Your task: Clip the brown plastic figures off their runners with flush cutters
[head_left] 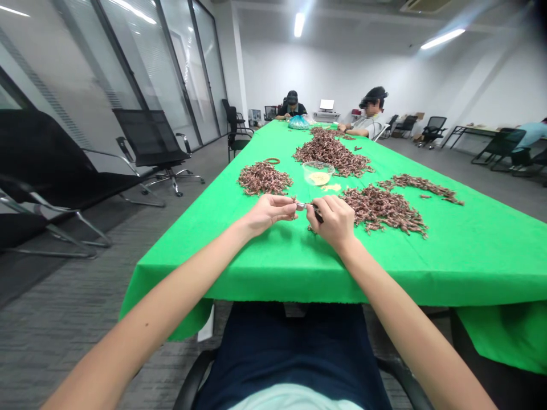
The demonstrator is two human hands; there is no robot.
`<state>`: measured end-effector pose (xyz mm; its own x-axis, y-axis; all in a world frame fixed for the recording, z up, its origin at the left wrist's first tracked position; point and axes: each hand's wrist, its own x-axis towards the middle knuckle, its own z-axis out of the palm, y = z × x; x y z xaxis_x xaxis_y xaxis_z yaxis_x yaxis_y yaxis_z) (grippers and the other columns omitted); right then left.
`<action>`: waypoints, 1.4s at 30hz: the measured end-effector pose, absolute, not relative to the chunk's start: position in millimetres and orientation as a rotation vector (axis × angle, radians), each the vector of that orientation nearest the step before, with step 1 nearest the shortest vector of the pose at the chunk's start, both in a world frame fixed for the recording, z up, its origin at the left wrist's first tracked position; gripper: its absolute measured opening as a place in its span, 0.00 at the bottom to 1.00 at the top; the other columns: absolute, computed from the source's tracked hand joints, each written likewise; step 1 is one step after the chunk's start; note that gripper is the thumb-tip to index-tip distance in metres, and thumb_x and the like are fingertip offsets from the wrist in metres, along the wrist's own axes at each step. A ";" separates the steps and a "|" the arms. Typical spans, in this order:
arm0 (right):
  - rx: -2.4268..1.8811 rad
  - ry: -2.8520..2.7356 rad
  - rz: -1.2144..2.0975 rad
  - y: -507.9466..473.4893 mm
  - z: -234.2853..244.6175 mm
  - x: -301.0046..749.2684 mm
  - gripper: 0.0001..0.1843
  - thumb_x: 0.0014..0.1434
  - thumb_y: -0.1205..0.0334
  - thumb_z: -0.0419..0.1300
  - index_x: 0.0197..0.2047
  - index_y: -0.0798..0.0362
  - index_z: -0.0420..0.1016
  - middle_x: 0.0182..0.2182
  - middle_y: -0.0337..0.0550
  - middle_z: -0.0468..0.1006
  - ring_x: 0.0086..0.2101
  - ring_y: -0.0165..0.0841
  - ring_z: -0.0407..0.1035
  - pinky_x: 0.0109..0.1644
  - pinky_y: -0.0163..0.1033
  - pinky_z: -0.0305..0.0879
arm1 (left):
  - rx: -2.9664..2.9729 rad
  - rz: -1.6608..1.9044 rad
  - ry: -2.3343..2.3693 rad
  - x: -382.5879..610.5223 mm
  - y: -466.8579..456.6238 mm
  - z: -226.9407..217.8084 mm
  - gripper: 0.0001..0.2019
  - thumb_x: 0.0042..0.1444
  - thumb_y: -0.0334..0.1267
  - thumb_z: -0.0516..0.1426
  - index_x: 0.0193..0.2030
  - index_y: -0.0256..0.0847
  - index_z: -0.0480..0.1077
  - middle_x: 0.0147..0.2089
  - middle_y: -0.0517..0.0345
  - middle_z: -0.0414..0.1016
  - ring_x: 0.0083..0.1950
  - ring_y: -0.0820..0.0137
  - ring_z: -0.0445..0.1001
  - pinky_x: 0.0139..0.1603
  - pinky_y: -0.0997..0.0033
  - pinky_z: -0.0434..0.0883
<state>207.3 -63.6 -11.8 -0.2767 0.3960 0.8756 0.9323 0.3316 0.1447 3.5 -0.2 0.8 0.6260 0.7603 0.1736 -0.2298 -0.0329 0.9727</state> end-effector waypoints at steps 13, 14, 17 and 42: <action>-1.221 -1.802 -0.772 -62.6 -16.5 206.4 0.16 0.68 0.54 0.53 0.31 0.52 0.74 0.27 0.43 0.77 0.30 0.33 0.68 0.34 0.39 0.54 | 1.458 0.907 0.510 4.9 -3.1 3.0 0.20 0.43 0.40 0.74 0.43 0.35 0.82 0.41 0.47 0.83 0.34 0.68 0.80 0.39 0.68 0.76; -1.230 -1.794 -0.752 -62.3 -16.7 205.9 0.17 0.68 0.54 0.53 0.31 0.52 0.75 0.27 0.43 0.77 0.29 0.33 0.68 0.34 0.39 0.54 | 1.469 0.922 0.515 5.2 -3.8 3.7 0.20 0.42 0.40 0.74 0.43 0.34 0.81 0.41 0.47 0.83 0.34 0.67 0.81 0.38 0.68 0.76; -1.253 -1.771 -0.684 -61.3 -16.9 204.4 0.18 0.68 0.54 0.53 0.31 0.52 0.75 0.25 0.43 0.77 0.28 0.32 0.69 0.32 0.38 0.54 | 1.499 0.960 0.528 6.2 -6.5 6.2 0.21 0.41 0.39 0.74 0.43 0.33 0.81 0.40 0.46 0.84 0.34 0.67 0.81 0.37 0.68 0.76; -1.252 -1.735 -0.453 -61.3 -13.7 202.6 0.17 0.66 0.55 0.53 0.29 0.52 0.75 0.24 0.42 0.77 0.25 0.32 0.69 0.32 0.37 0.57 | 1.548 0.991 0.548 7.5 -7.0 6.5 0.21 0.42 0.42 0.73 0.42 0.32 0.80 0.39 0.45 0.83 0.34 0.66 0.80 0.35 0.67 0.76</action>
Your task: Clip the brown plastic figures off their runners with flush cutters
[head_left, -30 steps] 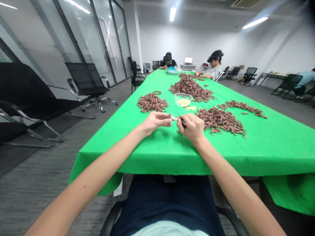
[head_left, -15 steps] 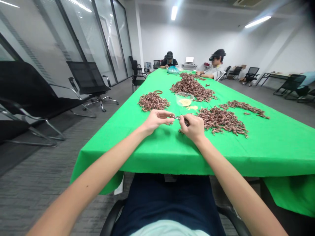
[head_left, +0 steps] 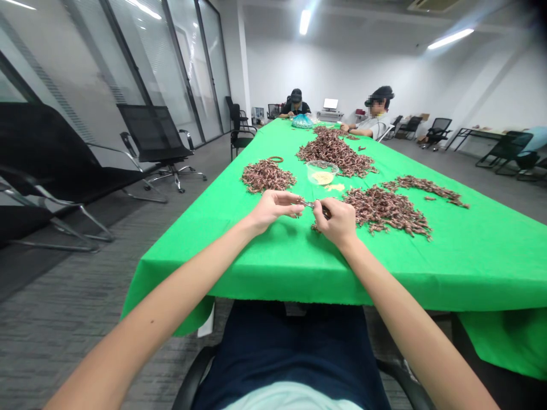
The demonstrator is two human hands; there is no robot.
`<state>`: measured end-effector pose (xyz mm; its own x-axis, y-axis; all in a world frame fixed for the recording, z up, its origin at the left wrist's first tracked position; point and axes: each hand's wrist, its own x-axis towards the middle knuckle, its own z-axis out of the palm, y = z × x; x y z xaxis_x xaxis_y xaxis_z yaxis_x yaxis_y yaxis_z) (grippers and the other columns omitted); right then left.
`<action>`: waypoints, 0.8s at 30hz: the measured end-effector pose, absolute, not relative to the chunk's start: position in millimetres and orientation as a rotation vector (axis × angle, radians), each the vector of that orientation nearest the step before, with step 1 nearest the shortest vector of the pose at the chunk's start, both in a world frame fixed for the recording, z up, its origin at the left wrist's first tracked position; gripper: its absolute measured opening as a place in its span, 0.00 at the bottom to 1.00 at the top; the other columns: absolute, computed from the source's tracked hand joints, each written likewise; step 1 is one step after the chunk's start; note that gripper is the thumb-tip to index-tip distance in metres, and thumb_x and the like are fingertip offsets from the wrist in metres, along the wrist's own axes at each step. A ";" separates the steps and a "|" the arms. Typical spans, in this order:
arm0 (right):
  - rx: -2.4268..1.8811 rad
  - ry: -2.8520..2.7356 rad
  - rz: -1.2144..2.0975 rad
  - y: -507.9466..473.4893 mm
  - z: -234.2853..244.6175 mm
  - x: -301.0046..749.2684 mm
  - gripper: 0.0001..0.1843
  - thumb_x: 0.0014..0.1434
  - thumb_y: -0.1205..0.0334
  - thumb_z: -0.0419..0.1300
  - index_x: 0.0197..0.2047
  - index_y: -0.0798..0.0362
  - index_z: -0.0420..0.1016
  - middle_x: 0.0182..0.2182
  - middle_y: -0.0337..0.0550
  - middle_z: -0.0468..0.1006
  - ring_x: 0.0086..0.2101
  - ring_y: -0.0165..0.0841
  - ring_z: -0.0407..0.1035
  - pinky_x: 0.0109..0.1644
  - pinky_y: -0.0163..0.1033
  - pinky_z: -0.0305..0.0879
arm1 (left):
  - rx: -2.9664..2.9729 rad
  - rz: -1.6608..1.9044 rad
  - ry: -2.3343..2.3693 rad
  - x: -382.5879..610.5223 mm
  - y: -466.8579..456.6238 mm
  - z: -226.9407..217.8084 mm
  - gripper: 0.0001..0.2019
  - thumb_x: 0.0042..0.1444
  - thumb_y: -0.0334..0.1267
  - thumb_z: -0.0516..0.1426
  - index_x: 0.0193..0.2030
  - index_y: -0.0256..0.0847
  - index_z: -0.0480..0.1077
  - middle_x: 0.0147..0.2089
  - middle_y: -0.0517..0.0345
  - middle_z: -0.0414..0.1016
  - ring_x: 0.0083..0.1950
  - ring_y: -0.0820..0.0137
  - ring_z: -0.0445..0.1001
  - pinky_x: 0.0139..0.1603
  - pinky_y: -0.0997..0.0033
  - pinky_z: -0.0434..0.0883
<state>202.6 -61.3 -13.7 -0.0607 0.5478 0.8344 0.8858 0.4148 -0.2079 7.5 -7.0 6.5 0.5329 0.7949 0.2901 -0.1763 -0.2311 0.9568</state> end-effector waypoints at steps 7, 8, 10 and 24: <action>-1.275 -1.727 -0.418 -61.8 -13.2 202.4 0.20 0.66 0.54 0.53 0.25 0.51 0.73 0.21 0.41 0.75 0.22 0.30 0.66 0.30 0.38 0.53 | 1.570 0.995 0.552 7.3 -7.2 6.0 0.22 0.42 0.42 0.73 0.43 0.32 0.81 0.42 0.43 0.83 0.35 0.65 0.81 0.37 0.66 0.77; -1.278 -1.729 -0.405 -61.5 -13.2 202.6 0.21 0.66 0.54 0.53 0.23 0.51 0.72 0.20 0.41 0.74 0.22 0.30 0.65 0.30 0.38 0.53 | 1.576 0.997 0.552 7.2 -7.3 6.1 0.22 0.42 0.42 0.73 0.43 0.32 0.81 0.41 0.43 0.83 0.35 0.65 0.81 0.37 0.65 0.77; -1.286 -1.737 -0.370 -60.5 -13.3 203.4 0.23 0.66 0.54 0.53 0.21 0.51 0.70 0.17 0.39 0.71 0.20 0.29 0.63 0.29 0.38 0.52 | 1.593 0.998 0.549 6.7 -7.7 6.4 0.22 0.42 0.41 0.73 0.44 0.31 0.81 0.39 0.44 0.83 0.35 0.65 0.80 0.37 0.66 0.77; -1.270 -1.776 -0.285 -56.9 -14.9 208.1 0.25 0.69 0.52 0.51 0.23 0.53 0.70 0.17 0.36 0.69 0.19 0.27 0.62 0.26 0.36 0.56 | 1.566 1.037 0.570 7.6 -6.8 6.3 0.23 0.39 0.42 0.74 0.41 0.31 0.81 0.36 0.47 0.83 0.34 0.66 0.79 0.38 0.66 0.77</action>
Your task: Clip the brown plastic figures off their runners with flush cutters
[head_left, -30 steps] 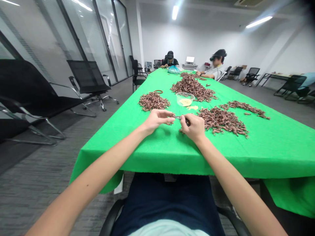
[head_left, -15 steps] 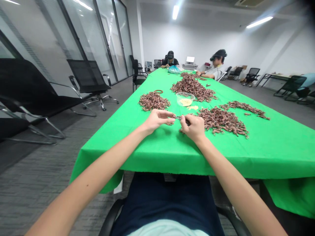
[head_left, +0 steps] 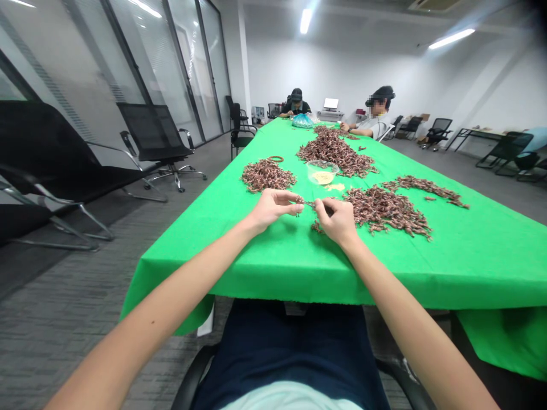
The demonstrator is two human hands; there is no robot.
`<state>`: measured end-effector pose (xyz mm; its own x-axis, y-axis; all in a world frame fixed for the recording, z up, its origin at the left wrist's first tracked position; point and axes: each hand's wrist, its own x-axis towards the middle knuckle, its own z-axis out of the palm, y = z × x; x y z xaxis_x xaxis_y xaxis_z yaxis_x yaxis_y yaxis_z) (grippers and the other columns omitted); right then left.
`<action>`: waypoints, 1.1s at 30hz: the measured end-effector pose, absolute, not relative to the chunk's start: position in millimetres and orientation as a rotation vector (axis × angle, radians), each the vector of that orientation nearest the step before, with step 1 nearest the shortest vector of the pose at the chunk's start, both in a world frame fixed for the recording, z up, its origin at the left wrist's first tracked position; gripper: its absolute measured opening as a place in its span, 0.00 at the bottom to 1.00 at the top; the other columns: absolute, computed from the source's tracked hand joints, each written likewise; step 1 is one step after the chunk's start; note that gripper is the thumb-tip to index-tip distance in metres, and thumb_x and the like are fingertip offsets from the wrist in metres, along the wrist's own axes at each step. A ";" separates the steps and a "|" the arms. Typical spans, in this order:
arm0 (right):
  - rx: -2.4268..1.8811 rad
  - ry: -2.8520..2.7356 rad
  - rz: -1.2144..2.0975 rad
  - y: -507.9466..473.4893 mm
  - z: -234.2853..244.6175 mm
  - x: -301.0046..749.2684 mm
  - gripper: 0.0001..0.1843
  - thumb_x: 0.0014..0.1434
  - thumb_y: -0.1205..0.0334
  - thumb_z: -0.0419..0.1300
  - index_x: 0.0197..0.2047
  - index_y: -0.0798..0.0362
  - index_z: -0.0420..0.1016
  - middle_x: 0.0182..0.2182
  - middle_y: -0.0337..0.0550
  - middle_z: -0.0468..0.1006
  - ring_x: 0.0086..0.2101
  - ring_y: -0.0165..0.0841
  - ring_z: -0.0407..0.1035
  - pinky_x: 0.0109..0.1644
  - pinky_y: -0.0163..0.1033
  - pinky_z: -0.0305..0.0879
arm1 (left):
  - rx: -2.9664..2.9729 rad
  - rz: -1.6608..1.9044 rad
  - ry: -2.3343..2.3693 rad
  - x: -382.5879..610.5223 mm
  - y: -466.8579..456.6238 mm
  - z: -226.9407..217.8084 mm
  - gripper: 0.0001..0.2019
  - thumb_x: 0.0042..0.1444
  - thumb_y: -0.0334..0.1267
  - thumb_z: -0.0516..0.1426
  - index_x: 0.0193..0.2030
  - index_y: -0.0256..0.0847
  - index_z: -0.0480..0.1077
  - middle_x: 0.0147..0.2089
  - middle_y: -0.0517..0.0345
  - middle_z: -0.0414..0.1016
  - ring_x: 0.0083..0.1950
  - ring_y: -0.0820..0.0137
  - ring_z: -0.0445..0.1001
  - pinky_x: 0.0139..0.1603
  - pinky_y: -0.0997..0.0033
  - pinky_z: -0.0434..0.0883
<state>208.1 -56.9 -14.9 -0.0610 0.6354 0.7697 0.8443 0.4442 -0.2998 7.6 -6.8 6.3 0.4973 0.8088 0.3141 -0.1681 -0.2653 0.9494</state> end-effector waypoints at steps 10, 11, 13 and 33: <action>-1.213 -1.817 -0.637 -62.9 -12.7 207.7 0.13 0.67 0.55 0.53 0.35 0.52 0.74 0.29 0.45 0.75 0.34 0.37 0.66 0.39 0.41 0.58 | 1.423 0.907 0.541 5.9 -4.4 4.7 0.20 0.43 0.46 0.73 0.39 0.33 0.82 0.37 0.48 0.83 0.34 0.69 0.79 0.43 0.67 0.76; -1.211 -1.818 -0.659 -63.1 -12.7 207.7 0.13 0.67 0.55 0.53 0.35 0.52 0.73 0.29 0.45 0.74 0.33 0.37 0.66 0.39 0.41 0.58 | 1.414 0.899 0.542 5.7 -4.2 4.9 0.20 0.44 0.47 0.73 0.38 0.33 0.82 0.37 0.48 0.83 0.34 0.70 0.79 0.42 0.67 0.76; -1.208 -1.817 -0.694 -63.3 -12.7 207.9 0.13 0.67 0.56 0.53 0.35 0.52 0.73 0.29 0.45 0.74 0.33 0.37 0.66 0.39 0.41 0.57 | 1.396 0.886 0.550 5.4 -3.5 5.2 0.20 0.45 0.48 0.72 0.38 0.33 0.82 0.37 0.47 0.83 0.33 0.71 0.79 0.41 0.69 0.76; -1.177 -1.865 -0.813 -64.2 -14.2 207.6 0.12 0.67 0.57 0.53 0.34 0.51 0.73 0.28 0.44 0.75 0.32 0.35 0.64 0.37 0.41 0.55 | 1.327 0.827 0.608 5.8 -3.3 6.4 0.17 0.51 0.47 0.70 0.35 0.31 0.81 0.35 0.46 0.83 0.27 0.75 0.77 0.27 0.78 0.72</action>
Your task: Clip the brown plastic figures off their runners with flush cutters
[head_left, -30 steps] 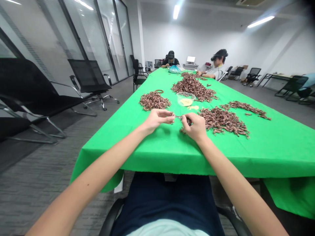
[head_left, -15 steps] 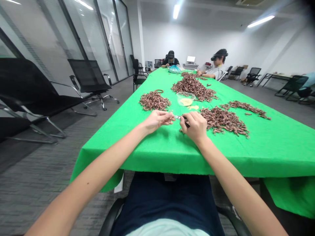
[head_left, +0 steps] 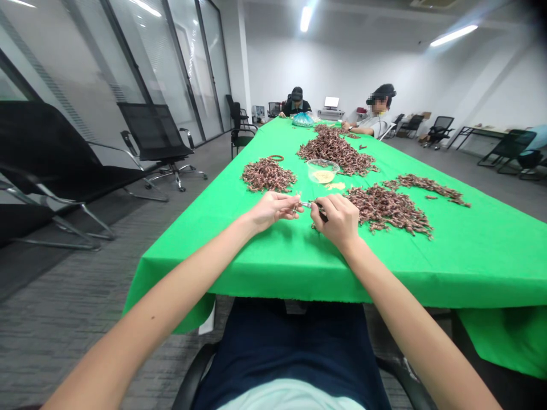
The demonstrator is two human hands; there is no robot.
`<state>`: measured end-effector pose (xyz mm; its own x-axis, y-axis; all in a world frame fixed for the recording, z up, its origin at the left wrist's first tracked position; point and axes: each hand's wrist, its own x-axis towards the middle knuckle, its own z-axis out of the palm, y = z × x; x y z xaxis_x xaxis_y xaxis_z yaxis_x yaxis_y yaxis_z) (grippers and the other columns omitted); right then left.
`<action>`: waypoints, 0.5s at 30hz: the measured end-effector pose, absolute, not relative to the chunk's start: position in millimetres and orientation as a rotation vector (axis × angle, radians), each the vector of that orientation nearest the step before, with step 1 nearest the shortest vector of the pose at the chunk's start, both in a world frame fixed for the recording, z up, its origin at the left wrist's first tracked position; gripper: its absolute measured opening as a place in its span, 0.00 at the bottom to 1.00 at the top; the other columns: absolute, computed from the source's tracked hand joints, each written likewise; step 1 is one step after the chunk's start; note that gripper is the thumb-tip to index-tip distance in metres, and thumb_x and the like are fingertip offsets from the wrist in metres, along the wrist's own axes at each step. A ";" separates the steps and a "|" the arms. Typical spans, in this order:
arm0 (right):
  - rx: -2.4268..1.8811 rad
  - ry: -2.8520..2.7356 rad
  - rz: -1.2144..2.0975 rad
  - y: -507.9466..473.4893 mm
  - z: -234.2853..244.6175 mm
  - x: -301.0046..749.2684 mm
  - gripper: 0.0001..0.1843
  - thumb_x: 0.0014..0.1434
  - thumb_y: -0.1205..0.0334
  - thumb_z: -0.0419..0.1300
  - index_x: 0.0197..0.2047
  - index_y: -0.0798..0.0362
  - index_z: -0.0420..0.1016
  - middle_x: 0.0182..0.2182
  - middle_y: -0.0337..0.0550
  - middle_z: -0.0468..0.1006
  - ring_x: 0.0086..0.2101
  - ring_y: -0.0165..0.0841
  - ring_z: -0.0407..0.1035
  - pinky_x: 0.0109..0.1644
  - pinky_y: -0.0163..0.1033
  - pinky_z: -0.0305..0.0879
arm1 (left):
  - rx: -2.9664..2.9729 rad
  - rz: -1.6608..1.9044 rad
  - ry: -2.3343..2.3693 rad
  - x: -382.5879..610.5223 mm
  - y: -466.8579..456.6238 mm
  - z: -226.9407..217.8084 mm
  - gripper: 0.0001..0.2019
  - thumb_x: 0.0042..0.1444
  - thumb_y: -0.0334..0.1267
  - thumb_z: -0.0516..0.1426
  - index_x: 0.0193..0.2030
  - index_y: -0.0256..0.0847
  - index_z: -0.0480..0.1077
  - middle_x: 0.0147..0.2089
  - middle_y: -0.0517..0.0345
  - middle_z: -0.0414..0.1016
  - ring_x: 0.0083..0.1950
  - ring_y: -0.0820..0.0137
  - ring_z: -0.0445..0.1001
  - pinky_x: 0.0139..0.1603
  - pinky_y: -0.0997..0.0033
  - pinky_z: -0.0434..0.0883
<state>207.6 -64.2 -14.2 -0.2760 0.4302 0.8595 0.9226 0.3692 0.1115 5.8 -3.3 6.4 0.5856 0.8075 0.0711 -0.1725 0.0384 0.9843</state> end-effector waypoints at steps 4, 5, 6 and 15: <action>-1.168 -1.874 -0.823 -64.7 -13.9 207.2 0.13 0.67 0.57 0.54 0.34 0.51 0.73 0.28 0.44 0.75 0.32 0.35 0.65 0.37 0.41 0.55 | 1.324 0.818 0.611 5.7 -2.0 5.4 0.17 0.51 0.47 0.70 0.35 0.30 0.80 0.33 0.46 0.82 0.26 0.75 0.76 0.26 0.79 0.71; -1.168 -1.875 -0.825 -64.8 -13.8 207.0 0.13 0.67 0.57 0.54 0.34 0.51 0.73 0.28 0.44 0.76 0.32 0.35 0.65 0.37 0.41 0.55 | 1.325 0.816 0.611 5.7 -1.6 5.0 0.17 0.51 0.47 0.69 0.35 0.31 0.80 0.33 0.47 0.82 0.26 0.75 0.76 0.26 0.79 0.71; -1.167 -1.876 -0.826 -64.8 -13.8 206.9 0.13 0.67 0.57 0.54 0.34 0.51 0.73 0.28 0.44 0.76 0.32 0.35 0.65 0.37 0.41 0.55 | 1.326 0.814 0.612 5.7 -1.2 4.7 0.17 0.52 0.47 0.69 0.35 0.31 0.80 0.33 0.47 0.82 0.26 0.76 0.77 0.26 0.79 0.71; -1.186 -1.851 -0.804 -62.8 -15.7 206.6 0.15 0.67 0.56 0.54 0.31 0.52 0.74 0.26 0.43 0.76 0.30 0.34 0.67 0.35 0.40 0.55 | 1.373 0.809 0.595 4.0 -2.0 4.2 0.17 0.51 0.46 0.70 0.36 0.31 0.81 0.35 0.47 0.83 0.30 0.73 0.78 0.31 0.76 0.73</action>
<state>206.6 -62.8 -15.7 -0.2609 0.4330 0.8628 0.9260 0.3650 0.0969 4.0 -2.0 4.2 0.6066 0.7903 0.0866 -0.1527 0.0089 0.9882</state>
